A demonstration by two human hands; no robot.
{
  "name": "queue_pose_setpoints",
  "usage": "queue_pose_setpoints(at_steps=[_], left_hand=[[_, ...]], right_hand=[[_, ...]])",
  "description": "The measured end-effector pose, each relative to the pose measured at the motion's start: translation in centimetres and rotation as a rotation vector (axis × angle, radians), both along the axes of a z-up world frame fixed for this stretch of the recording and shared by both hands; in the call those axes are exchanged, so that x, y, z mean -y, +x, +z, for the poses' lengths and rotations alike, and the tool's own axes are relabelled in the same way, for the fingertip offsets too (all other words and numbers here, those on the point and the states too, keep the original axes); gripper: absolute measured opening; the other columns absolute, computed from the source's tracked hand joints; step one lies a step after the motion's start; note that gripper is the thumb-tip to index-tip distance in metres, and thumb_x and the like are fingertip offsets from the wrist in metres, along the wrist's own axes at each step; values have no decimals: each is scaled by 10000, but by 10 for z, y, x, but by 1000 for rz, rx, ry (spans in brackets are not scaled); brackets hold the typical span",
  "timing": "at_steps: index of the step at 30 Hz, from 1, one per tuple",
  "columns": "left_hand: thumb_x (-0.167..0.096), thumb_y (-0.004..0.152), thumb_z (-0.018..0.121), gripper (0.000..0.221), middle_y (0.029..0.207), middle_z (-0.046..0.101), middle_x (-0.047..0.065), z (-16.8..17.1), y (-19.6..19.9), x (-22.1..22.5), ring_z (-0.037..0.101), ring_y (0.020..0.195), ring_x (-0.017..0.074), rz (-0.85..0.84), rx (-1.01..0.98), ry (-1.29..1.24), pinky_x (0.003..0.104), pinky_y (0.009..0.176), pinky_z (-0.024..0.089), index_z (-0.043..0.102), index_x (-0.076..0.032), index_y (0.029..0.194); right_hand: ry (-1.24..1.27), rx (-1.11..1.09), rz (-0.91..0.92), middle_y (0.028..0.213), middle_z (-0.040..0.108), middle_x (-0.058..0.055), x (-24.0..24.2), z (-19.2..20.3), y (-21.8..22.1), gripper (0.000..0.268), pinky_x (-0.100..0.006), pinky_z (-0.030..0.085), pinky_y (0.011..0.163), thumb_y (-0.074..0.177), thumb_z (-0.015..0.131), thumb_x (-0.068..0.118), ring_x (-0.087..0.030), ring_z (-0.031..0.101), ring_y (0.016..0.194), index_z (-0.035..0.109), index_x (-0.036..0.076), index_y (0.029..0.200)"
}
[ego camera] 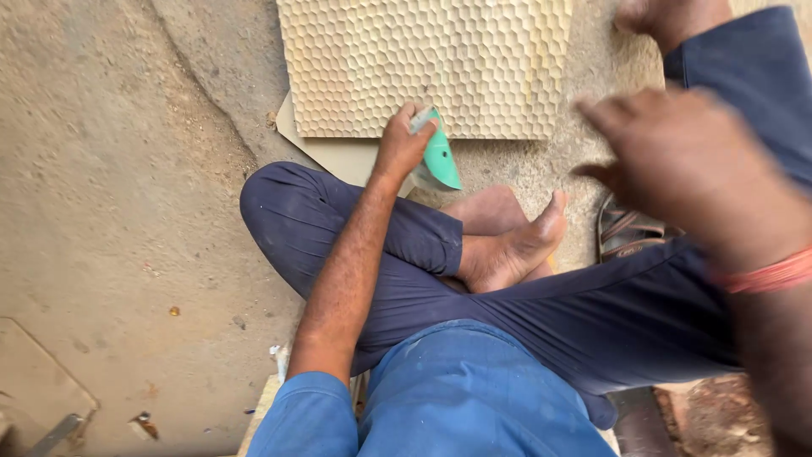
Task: The person sits on the ground and rubs a green abrasive pad by hand over the textured honeycomb-pattern surface of a square tile, moving the pad along the edges and across the face while steadying the tile with the other hand.
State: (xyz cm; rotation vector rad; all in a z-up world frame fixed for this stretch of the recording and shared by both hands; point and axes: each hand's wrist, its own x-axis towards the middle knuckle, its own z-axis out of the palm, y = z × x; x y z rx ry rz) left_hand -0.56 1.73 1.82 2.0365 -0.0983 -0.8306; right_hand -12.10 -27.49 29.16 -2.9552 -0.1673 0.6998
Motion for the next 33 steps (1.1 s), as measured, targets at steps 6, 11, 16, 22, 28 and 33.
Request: queue_pose_setpoints(at_steps=[6,11,16,22,28,33], left_hand=[[-145,909,727,487,1116,705,130,-40,-40,-9,677,984,212,371,-437,-568,349,876,565,530,-71,1348],[-271,907,703,472,1041,706,112,24,-22,-3,685,940,168,490,-570,-526,334,807,587,523,-93,1306],[-356,991,741,437,1058,715,55,8,-28,6,676,992,126,428,-459,-591,248,885,566,564,-54,1253],[-242,946,787,261,884,742,50,43,-36,15,680,777,157,235,86,-423,315,708,565,636,-43,1023],[-223,919,776,218,907,787,109,63,-43,15,771,810,250,243,275,-92,365,741,586,718,-36,1013],[-127,988,669,324,1352,668,185,75,-47,14,660,1222,329,-65,644,-368,414,1057,517,679,-12,1291]], right_hand=[[362,264,-290,1140,697,-225,-116,-78,-13,716,-469,532,833,814,829,357,-392,657,992,590,-14,1378],[503,372,-531,1174,689,-238,-139,-140,-25,647,-465,549,843,840,801,316,-397,677,1009,605,-21,1355],[668,306,-827,902,741,-156,-110,-166,-17,207,-361,581,698,1007,698,205,-252,753,762,764,42,1117],[662,315,-1107,736,736,-101,-116,-184,-3,205,-299,497,585,996,718,206,-118,630,632,782,12,975],[881,430,-1029,828,742,-96,-156,-212,-5,246,-268,502,631,1023,710,212,-81,597,709,756,-12,1116],[1318,343,-1054,1011,699,-4,-147,-225,-9,293,-224,588,815,1127,528,235,-49,666,911,671,17,1261]])
